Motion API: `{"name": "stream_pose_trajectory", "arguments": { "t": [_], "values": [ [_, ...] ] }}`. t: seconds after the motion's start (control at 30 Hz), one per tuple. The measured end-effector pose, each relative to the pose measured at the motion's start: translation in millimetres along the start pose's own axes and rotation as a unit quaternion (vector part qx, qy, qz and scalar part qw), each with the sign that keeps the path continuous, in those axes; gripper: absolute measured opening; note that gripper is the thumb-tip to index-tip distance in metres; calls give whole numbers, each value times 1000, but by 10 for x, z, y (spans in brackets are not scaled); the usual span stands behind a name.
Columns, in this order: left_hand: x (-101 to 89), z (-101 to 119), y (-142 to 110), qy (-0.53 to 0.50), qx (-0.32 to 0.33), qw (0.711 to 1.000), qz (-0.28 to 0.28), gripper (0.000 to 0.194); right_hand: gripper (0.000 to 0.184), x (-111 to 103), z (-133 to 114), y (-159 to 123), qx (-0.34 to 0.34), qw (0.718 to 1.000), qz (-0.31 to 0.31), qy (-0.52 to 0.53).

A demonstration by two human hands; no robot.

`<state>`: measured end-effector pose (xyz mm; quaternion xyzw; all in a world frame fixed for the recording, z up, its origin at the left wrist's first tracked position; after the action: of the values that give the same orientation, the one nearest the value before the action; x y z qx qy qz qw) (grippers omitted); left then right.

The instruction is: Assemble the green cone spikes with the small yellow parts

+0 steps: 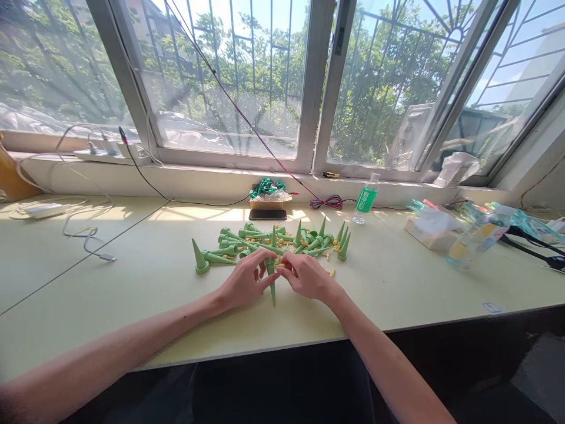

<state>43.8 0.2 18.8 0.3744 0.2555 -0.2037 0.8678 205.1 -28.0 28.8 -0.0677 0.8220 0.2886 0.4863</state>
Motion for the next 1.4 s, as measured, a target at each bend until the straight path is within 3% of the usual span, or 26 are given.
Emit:
{"name": "stream_pose_trajectory", "arguments": {
  "t": [0.3,0.53,0.77,1.03,1.4],
  "values": [
    [17,3,-9,-1,2,1000,-11,25,34,27,40,5,6,998,-17,-55],
    [8,-7,-6,5,7,1000,-2,22,10,6,-2,-9,-2,1000,0,-4],
    [21,10,-25,2,0,1000,-12,25,31,21,29,7,10,998,-12,-55],
    [2,2,3,5,4,1000,2,24,11,0,14,-8,5,1000,5,4],
    [14,2,-11,6,3,1000,-5,25,28,23,47,0,14,999,-2,-43]
  ]
}}
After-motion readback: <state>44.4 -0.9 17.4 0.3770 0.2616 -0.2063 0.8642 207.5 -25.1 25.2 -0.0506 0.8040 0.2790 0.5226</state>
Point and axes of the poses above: each hand's wrist, its own y-axis towards the middle knuckle, its own x-axis out of the palm, z = x × y, the point moved 4 cm from there along y, towards the middle knuckle, and after that the axes turned 8 degrees about -y, right-handed, at the moved point
